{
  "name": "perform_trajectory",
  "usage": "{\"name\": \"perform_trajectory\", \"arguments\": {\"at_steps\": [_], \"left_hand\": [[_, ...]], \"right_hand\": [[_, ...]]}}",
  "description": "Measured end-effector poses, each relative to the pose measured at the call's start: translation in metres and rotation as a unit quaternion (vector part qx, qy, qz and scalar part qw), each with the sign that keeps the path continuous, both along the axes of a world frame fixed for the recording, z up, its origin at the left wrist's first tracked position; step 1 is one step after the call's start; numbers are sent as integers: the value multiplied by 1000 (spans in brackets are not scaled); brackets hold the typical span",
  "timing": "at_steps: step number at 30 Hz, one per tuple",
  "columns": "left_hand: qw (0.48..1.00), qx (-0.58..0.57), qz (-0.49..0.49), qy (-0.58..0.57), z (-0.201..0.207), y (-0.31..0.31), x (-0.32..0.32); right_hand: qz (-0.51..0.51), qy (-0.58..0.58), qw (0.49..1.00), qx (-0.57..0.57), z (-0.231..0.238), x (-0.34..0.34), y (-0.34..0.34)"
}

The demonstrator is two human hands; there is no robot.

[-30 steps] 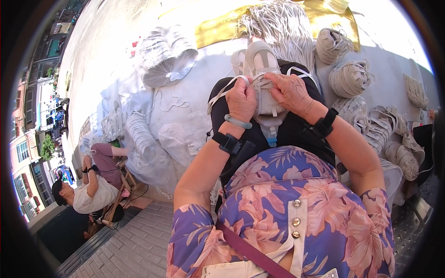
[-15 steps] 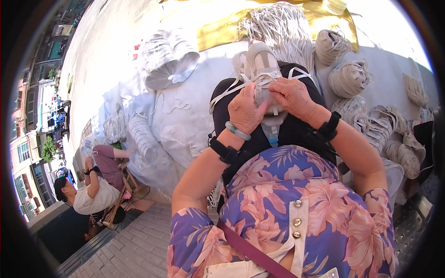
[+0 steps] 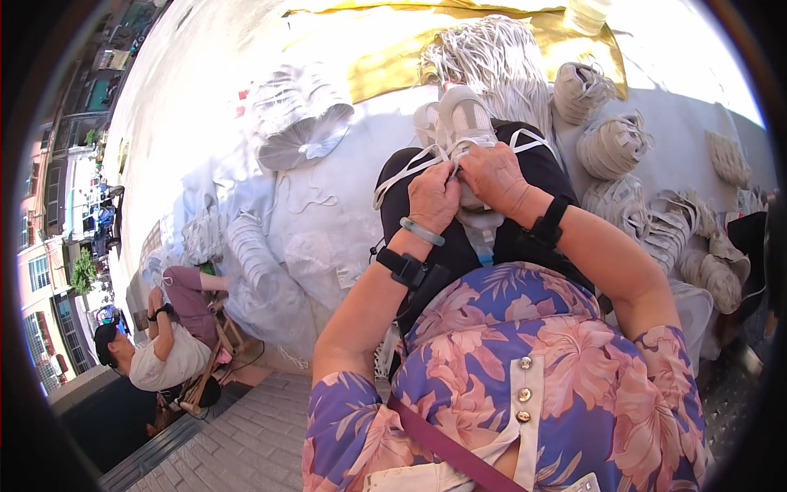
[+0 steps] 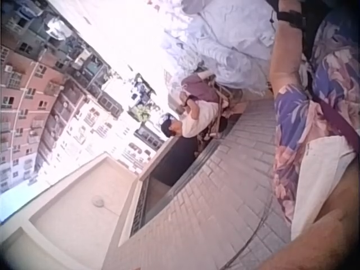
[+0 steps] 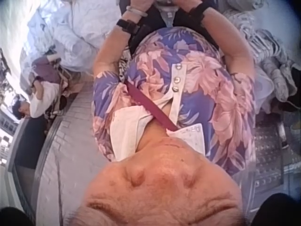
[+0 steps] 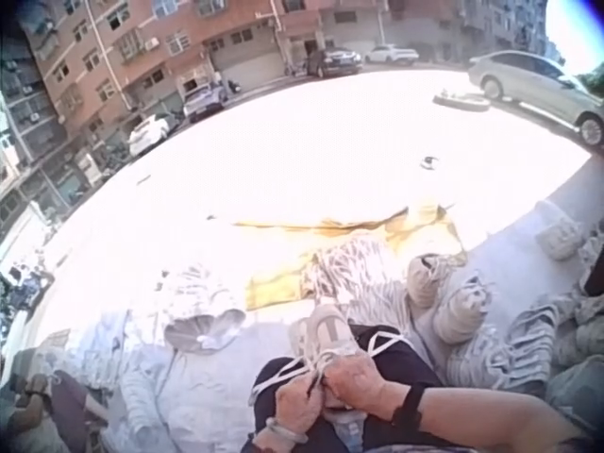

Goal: Lacing a white sneaker while sitting outside near piles of shoe components.

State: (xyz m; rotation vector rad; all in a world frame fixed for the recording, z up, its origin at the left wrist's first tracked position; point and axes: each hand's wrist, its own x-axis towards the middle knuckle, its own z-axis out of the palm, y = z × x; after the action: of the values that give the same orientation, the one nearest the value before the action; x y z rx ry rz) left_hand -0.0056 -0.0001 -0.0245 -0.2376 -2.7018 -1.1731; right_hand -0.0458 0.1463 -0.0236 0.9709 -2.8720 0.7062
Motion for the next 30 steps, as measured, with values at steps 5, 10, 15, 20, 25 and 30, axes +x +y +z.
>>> {"name": "perform_trajectory", "arguments": {"at_steps": [5,10,15,20,25,30], "left_hand": [[998,6,-5,-69,7,1,-2],[996,-9,-1,-93,13,2,7],[990,-107,-45,85,28,6,-1],[987,-6,-148,62,50,44,-15],[949,93,-228,-196,63,71,-14],[947,143,-241,-160,58,63,-8]], "right_hand": [[19,37,999,-4,12,-1,-2],[37,9,997,68,42,7,29],[5,4,999,47,70,28,114],[-11,40,999,17,90,40,126],[20,67,997,-24,95,40,121],[47,22,998,-42,88,39,114]]}}
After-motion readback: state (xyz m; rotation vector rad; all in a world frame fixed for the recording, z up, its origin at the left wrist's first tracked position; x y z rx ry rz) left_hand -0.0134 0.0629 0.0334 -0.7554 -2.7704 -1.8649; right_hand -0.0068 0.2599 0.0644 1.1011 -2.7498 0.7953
